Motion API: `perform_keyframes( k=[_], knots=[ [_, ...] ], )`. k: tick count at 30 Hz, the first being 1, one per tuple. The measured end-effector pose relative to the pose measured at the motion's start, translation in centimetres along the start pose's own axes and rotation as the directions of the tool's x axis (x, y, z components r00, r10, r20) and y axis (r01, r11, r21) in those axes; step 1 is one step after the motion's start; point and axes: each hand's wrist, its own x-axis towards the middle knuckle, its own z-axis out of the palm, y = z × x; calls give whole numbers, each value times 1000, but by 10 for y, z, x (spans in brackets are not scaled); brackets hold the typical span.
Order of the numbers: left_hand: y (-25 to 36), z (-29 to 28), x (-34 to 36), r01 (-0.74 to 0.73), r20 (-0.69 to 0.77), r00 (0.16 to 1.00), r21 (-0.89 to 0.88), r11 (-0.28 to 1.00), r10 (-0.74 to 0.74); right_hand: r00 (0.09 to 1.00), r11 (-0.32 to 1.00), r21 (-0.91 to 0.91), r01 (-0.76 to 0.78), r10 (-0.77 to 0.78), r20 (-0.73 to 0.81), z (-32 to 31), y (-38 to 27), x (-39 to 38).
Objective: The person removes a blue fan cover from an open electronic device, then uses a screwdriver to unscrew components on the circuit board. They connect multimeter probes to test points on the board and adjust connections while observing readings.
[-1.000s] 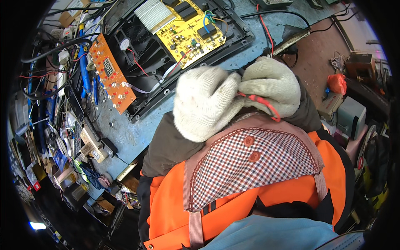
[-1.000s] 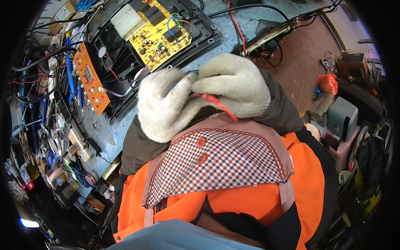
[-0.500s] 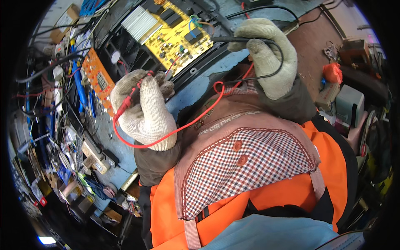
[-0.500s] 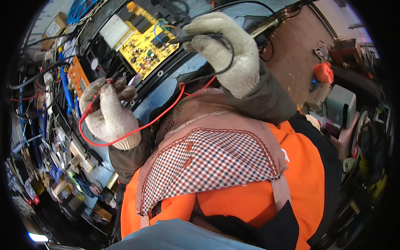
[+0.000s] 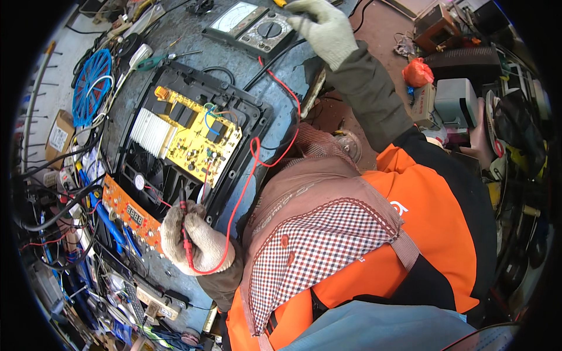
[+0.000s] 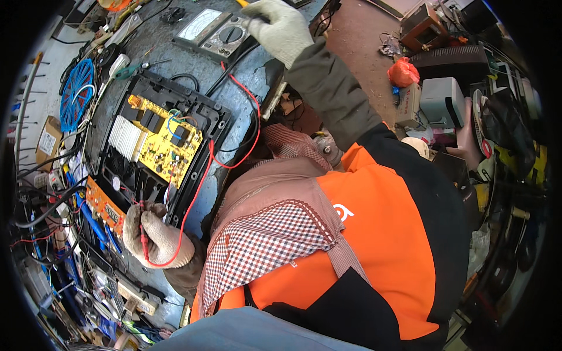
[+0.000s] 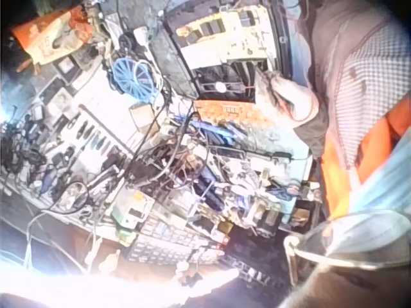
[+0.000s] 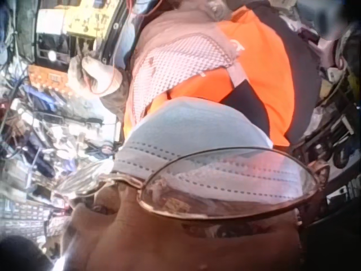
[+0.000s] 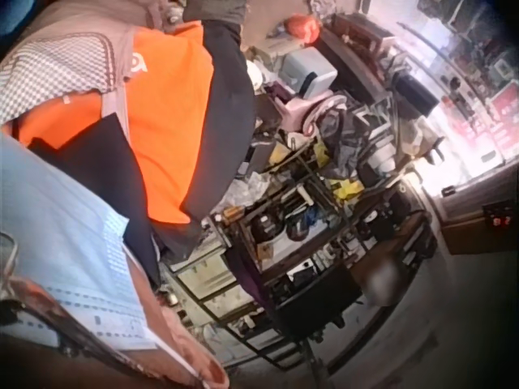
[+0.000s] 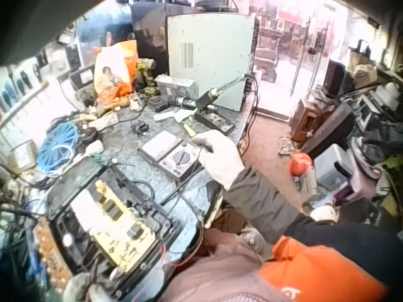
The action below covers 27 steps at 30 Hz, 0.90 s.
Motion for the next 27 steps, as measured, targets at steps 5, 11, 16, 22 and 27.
perform_keyframes(
  k=[5,11,16,22,27],
  knots=[
    [9,-6,-3,55,33,998,26,998,-56,911,891,-282,356,-264,317,2,5,28],
    [9,-5,-5,32,23,999,67,997,-34,843,883,-330,333,-122,524,19,22,39],
    [14,-4,-4,81,42,996,84,993,-85,878,826,-453,336,-100,469,30,7,33],
    [13,-2,-2,53,44,997,79,995,-57,903,797,-539,271,-17,430,42,0,34],
    [8,-2,-1,29,86,996,88,996,-37,992,953,-286,102,-74,105,-1,10,39]
  ],
)
